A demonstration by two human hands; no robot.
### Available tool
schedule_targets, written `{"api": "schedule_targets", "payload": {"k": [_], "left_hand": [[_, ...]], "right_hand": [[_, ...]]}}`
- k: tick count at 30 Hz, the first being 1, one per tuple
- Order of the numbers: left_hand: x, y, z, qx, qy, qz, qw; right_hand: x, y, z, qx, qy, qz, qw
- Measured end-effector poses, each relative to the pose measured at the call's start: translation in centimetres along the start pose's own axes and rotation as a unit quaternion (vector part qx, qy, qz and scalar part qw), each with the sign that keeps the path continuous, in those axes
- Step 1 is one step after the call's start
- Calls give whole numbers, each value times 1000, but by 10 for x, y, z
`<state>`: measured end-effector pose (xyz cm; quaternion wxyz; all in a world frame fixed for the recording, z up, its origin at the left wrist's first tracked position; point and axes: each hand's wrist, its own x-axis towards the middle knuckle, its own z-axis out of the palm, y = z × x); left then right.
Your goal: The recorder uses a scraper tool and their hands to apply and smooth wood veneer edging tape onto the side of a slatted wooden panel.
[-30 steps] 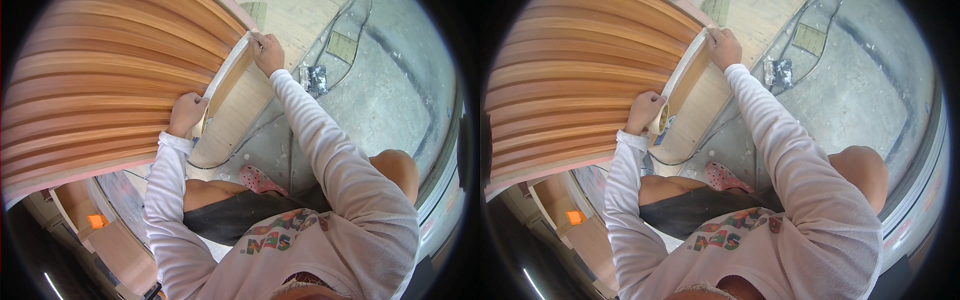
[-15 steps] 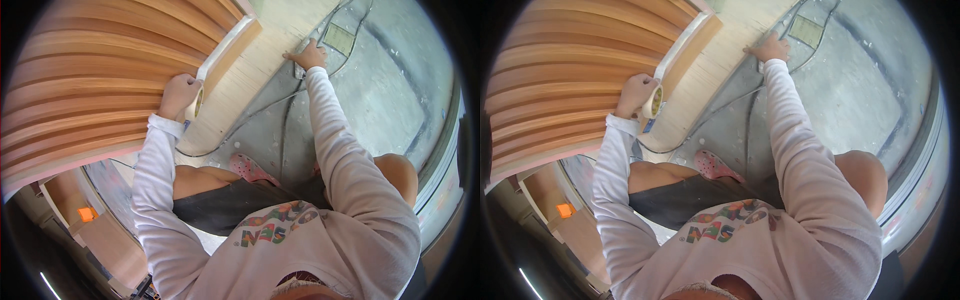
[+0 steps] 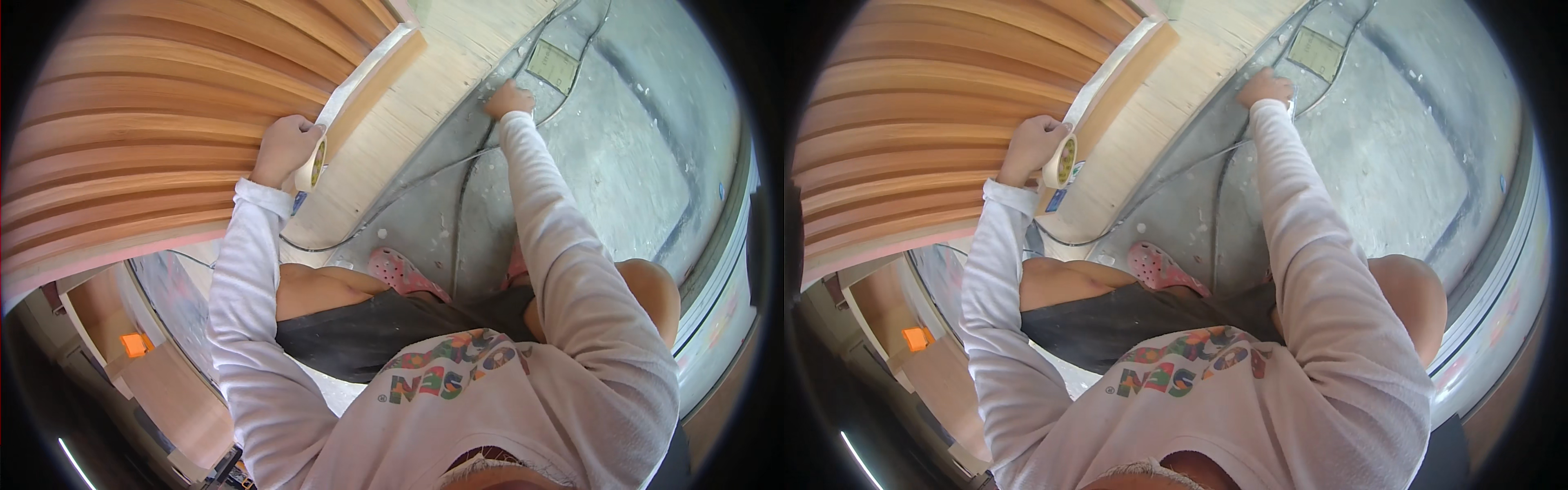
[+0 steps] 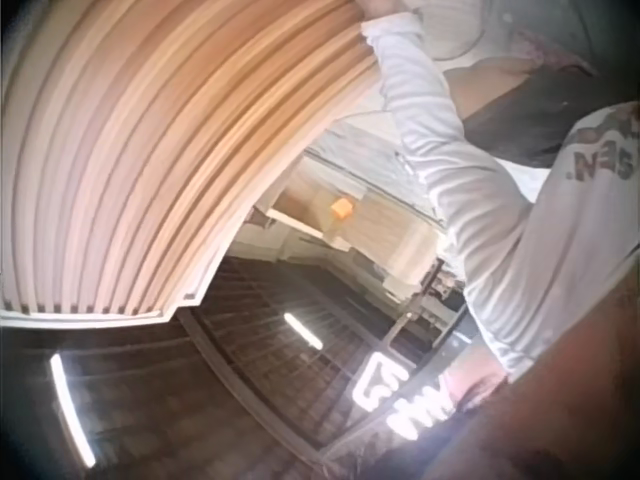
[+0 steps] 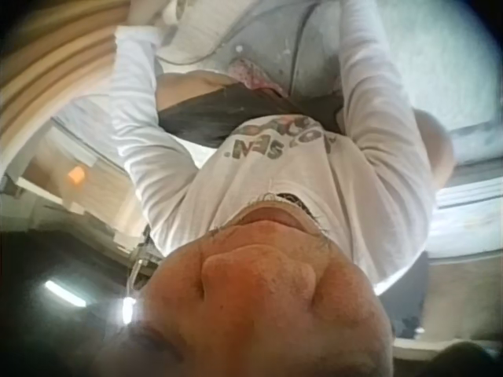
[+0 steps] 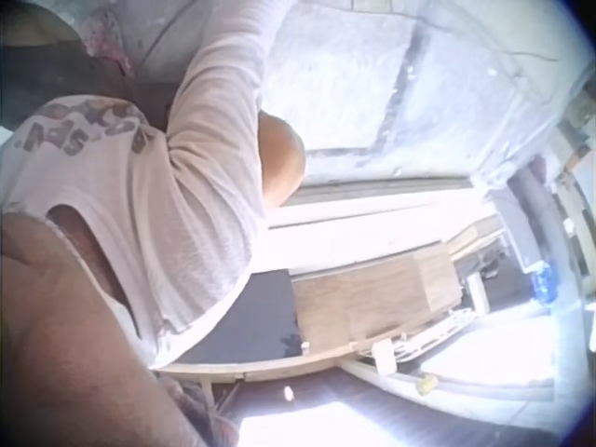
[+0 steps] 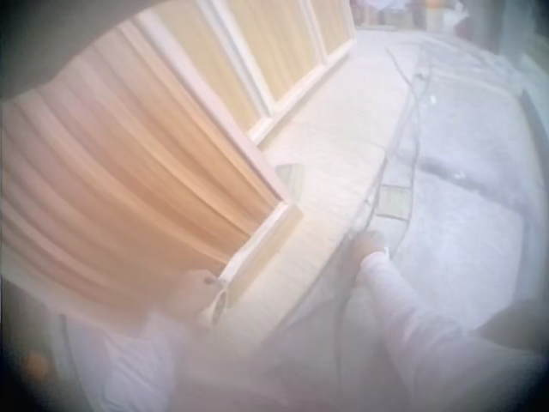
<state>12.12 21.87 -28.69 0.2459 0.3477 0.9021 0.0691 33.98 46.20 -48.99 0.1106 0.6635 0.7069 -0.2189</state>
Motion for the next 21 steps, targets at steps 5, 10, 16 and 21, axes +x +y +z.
{"api": "schedule_targets", "payload": {"k": [5, 10, 16, 21], "left_hand": [[-5, -8, -8, -24, 6, -7, 1000], [-2, -3, -8, -16, -7, -3, 1000], [-1, -1, -5, 14, 7, 19, 1000], [-4, -5, -7, 16, 29, 35, 999]], "right_hand": [[20, 27, -77, 238, 192, -125, 944], [-36, -7, -146, 619, 121, -281, 723], [-70, -65, -107, 483, 184, -375, 769], [-75, -78, -97, 417, 239, -392, 785]]}}
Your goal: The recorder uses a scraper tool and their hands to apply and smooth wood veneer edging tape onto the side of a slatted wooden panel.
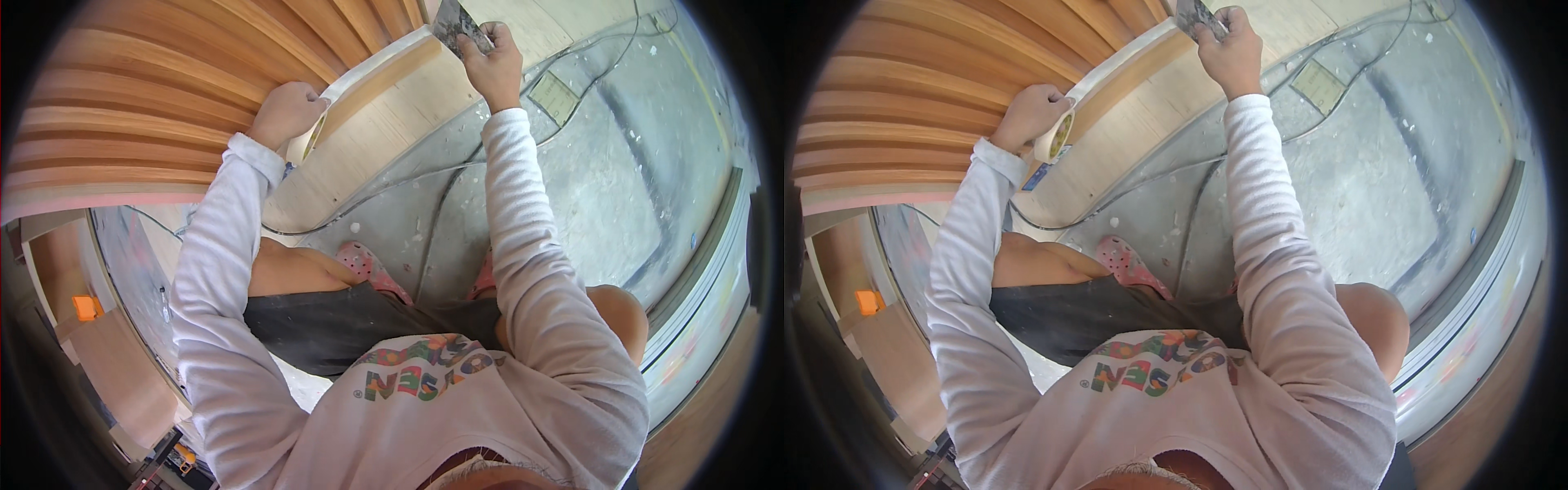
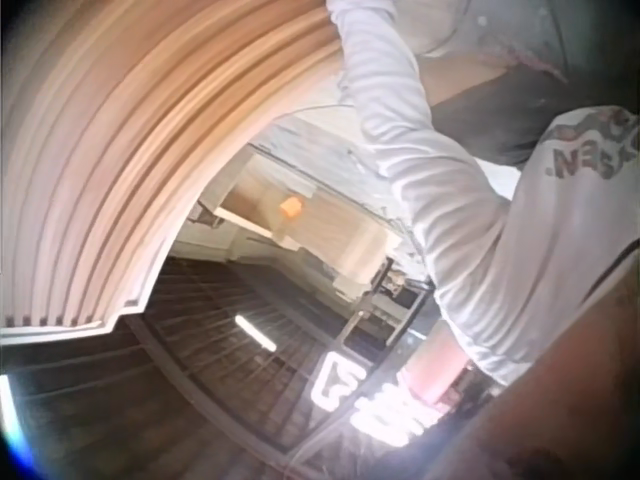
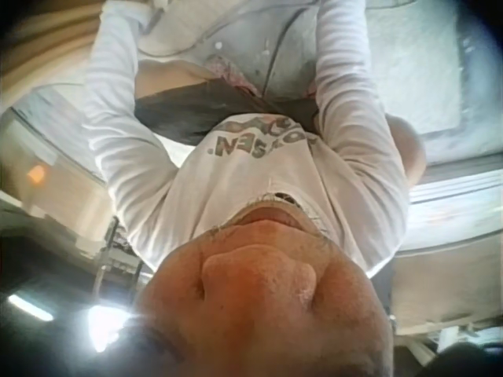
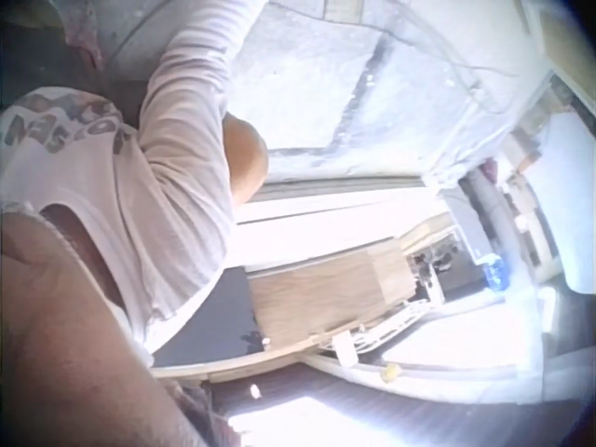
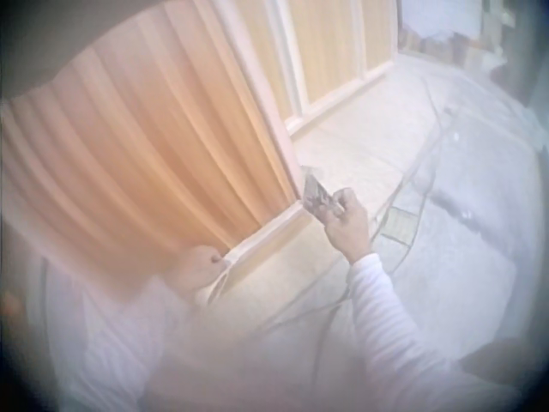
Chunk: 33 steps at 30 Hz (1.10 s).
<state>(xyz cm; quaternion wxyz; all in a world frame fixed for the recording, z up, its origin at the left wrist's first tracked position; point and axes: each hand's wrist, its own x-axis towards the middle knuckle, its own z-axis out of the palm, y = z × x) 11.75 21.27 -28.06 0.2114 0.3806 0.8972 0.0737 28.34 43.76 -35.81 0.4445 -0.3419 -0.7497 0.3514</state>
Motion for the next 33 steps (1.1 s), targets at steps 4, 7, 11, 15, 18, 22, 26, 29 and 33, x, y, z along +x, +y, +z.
{"api": "schedule_targets", "payload": {"k": [4, 7, 11, 15, 18, 22, 26, 29, 33], "left_hand": [[1, 3, -2, -8, -21, -6, 1000], [-1, 3, -3, 5, -15, 4, 1000], [-5, 1, -5, 4, -11, -6, 1000], [-4, 2, -4, -2, -13, -7, 1000], [-4, 3, -4, -6, -16, -11, 1000], [-2, 4, -3, -10, -14, -14, 1000], [-3, 1, -5, -7, -20, -9, 1000], [-9, -6, -6, -15, -15, -24, 999], [-3, 2, -3, -32, 4, 17, 999]], "right_hand": [[-1, 0, 9, -19, -5, 21, 1000], [-1, -1, 16, -7, -1, 15, 1000], [0, -7, 15, -54, -6, 15, 998], [1, -3, 20, -35, -14, 36, 999], [1, -3, 19, -65, -12, 24, 998], [1, -4, 20, -61, -17, 34, 997], [6, 0, 18, -48, 28, -16, 998], [12, 6, 4, -51, 16, 69, 996], [17, 82, -24, -91, -159, 182, 966]]}}
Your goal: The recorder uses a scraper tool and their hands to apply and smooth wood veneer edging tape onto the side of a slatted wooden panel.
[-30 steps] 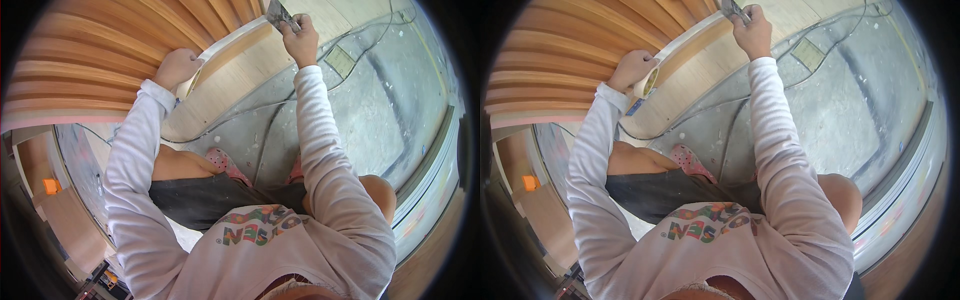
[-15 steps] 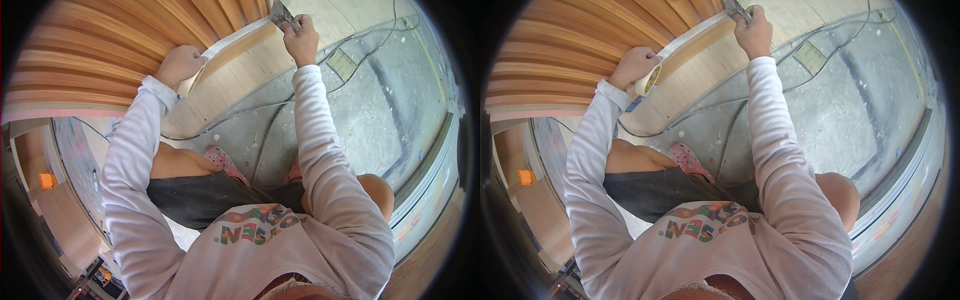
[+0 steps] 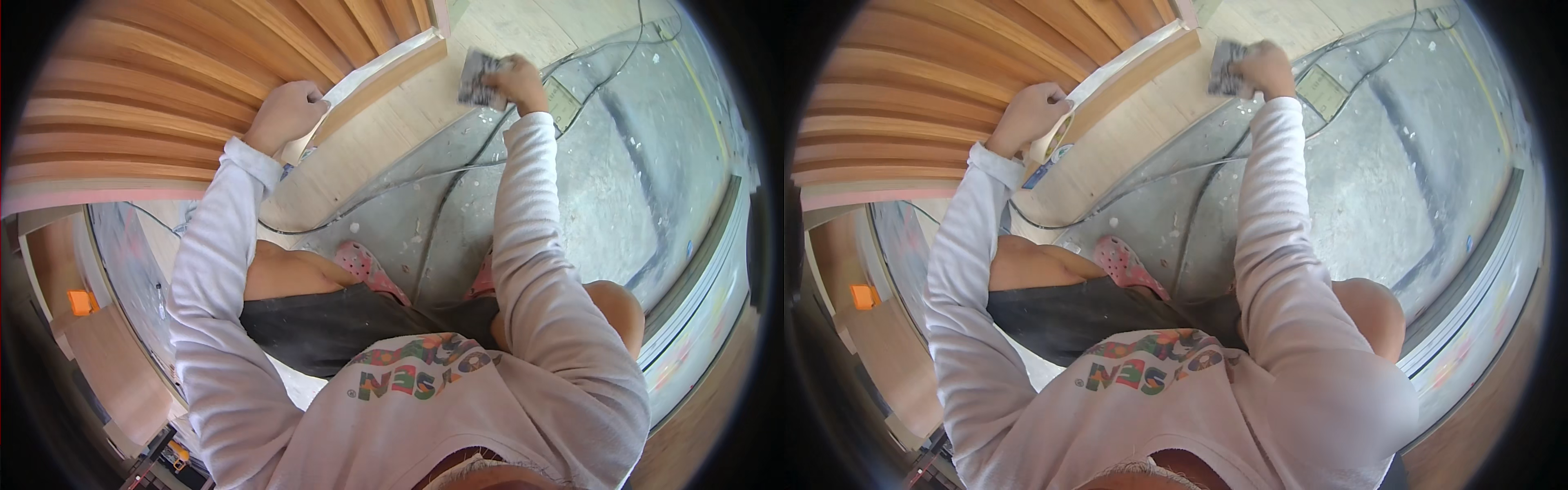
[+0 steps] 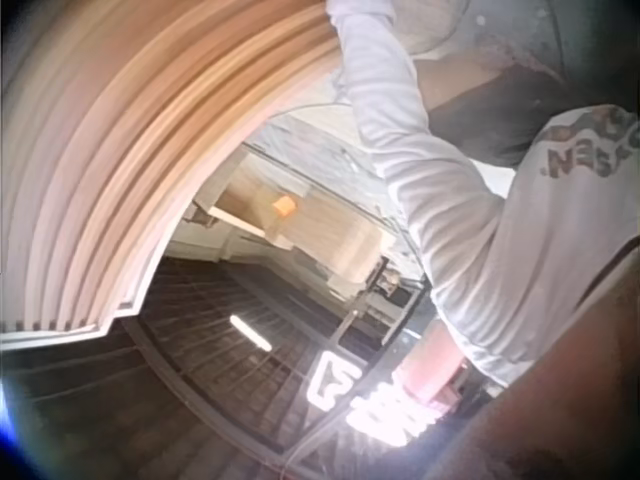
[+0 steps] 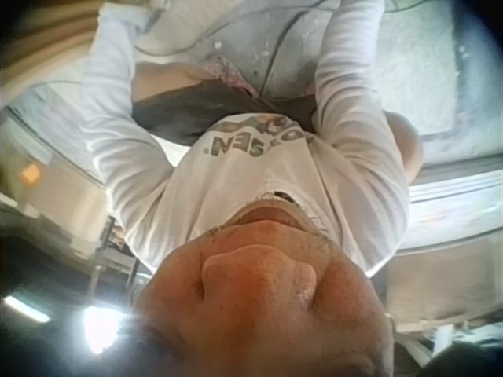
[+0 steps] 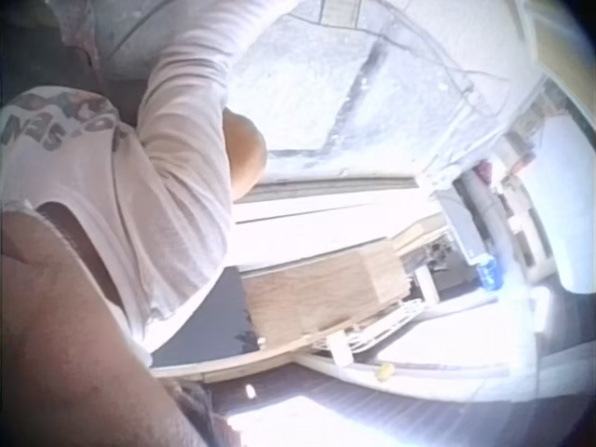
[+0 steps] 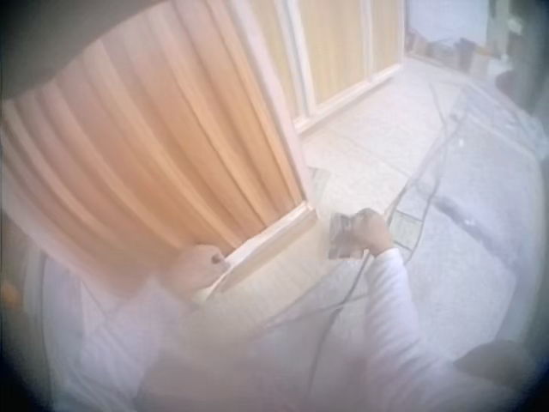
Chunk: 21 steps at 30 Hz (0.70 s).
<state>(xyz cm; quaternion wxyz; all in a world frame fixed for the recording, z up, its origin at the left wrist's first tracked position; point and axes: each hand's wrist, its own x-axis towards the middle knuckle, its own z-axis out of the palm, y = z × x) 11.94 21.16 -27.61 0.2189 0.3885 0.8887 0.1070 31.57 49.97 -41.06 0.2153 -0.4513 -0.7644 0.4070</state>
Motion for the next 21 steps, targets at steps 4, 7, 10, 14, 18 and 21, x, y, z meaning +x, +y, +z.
{"api": "schedule_targets", "payload": {"k": [4, 7, 10, 14, 18, 21], "left_hand": [[-3, -1, -2, -15, -9, -40, 999], [-4, 0, -3, -12, -5, -5, 1000], [-9, -1, -4, -9, -6, -15, 1000], [-7, 3, -5, -2, -2, 6, 1000], [-9, -2, -7, -25, -13, -21, 999], [-8, -9, -7, -52, -19, -41, 998]], "right_hand": [[-15, -12, 37, -25, 42, -69, 996], [-12, -47, 64, 95, 55, -117, 987], [-7, -65, 86, 80, 61, -151, 983], [4, -57, 88, 33, 118, -192, 974], [12, -49, 84, -6, 105, -219, 970], [9, -48, 79, 35, 87, -191, 977]]}}
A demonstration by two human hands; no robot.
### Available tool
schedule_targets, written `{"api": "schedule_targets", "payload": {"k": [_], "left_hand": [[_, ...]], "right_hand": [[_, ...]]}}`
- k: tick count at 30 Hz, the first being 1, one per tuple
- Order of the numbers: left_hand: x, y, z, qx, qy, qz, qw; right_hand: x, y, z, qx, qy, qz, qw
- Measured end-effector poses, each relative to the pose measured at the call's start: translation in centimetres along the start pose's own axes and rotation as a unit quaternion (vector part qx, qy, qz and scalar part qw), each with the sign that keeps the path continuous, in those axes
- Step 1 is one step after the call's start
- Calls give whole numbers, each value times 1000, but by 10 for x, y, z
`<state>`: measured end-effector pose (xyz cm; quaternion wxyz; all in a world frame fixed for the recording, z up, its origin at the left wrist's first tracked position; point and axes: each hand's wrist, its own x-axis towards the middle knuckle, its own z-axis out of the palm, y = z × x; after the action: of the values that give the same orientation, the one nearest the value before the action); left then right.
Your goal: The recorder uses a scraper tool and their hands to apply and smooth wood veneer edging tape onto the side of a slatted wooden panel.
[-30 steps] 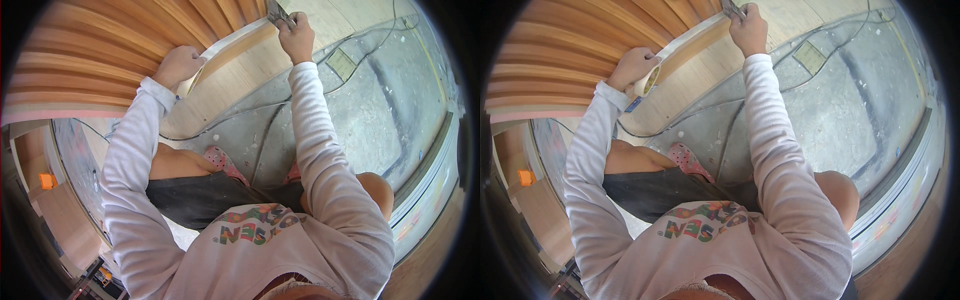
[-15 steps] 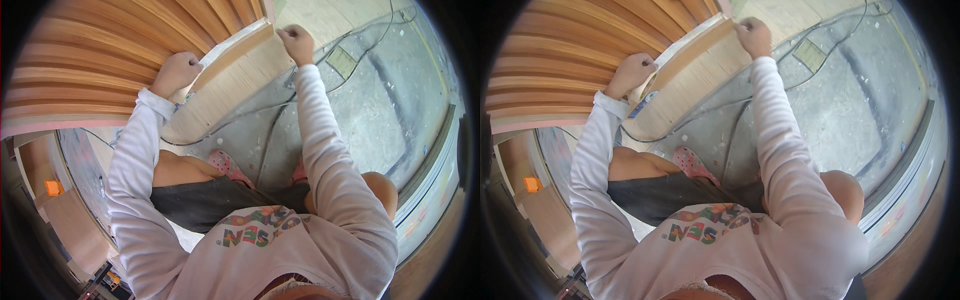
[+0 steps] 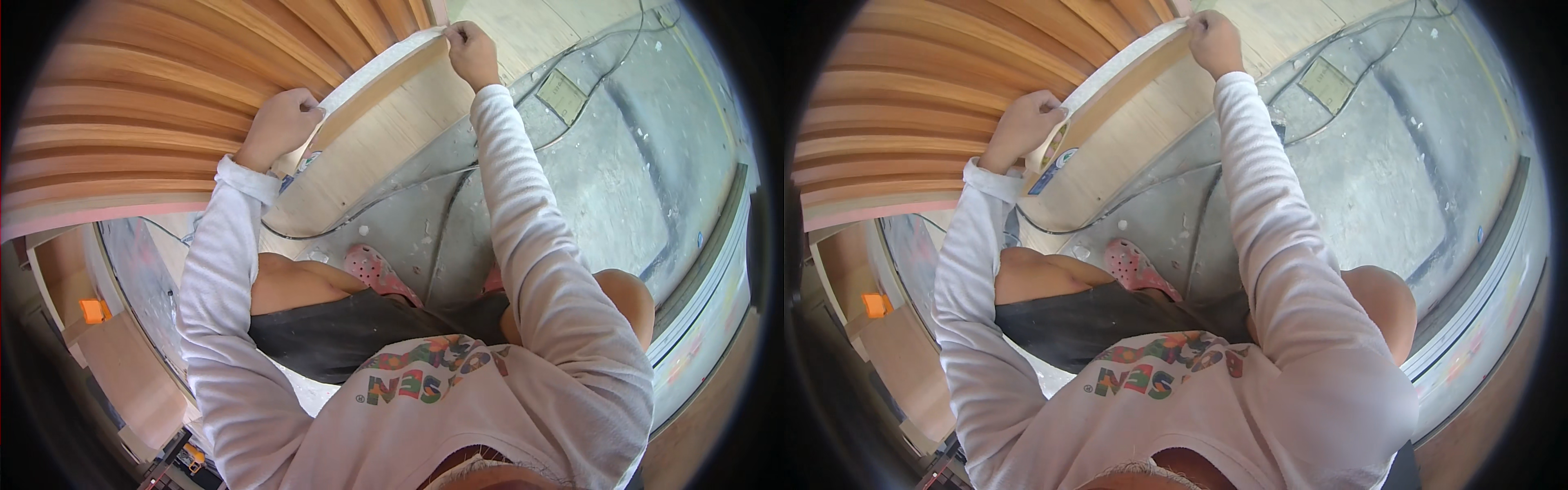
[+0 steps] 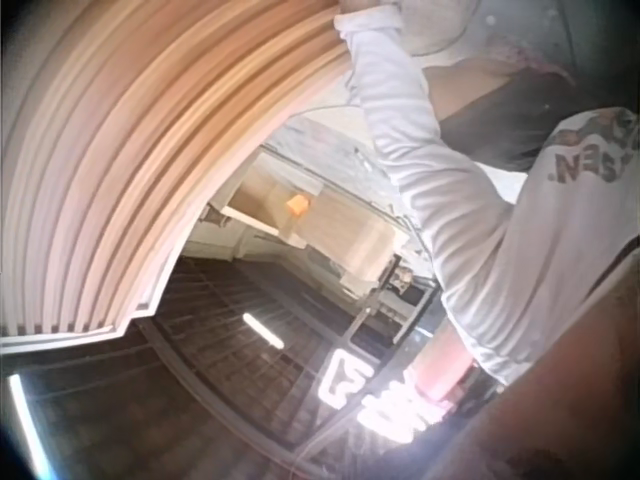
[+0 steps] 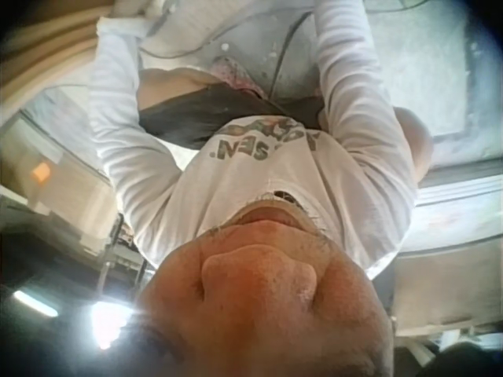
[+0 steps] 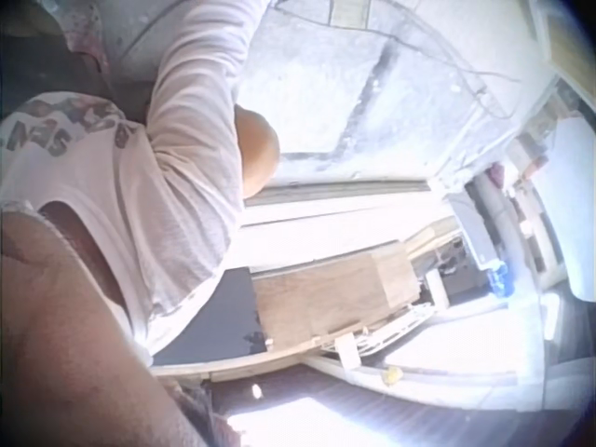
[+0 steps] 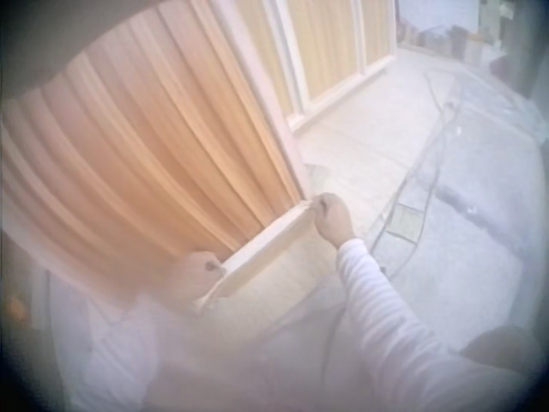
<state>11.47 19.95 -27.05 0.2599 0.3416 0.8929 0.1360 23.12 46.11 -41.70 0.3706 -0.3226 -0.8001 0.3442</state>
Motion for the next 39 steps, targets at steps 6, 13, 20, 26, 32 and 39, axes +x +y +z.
{"api": "schedule_targets", "payload": {"k": [6, 13, 20, 26, 32, 39], "left_hand": [[0, 3, 0, 34, 23, 9, 999], [-5, 5, 0, 58, 53, 30, 996], [-1, 2, 13, 69, 49, 3, 996], [-3, 14, 23, 175, 92, -18, 980], [2, 18, 31, 235, 84, -37, 968], [2, 31, 36, 269, 70, -55, 959]], "right_hand": [[-1, -3, -8, 62, -5, 60, 996], [1, 5, -7, 165, 12, 66, 984], [2, 4, 6, 120, 1, 36, 992], [-1, 3, 9, 135, 12, 49, 990], [-1, 5, 11, 122, 37, 9, 992], [-1, 3, 8, 179, 21, 33, 983]]}}
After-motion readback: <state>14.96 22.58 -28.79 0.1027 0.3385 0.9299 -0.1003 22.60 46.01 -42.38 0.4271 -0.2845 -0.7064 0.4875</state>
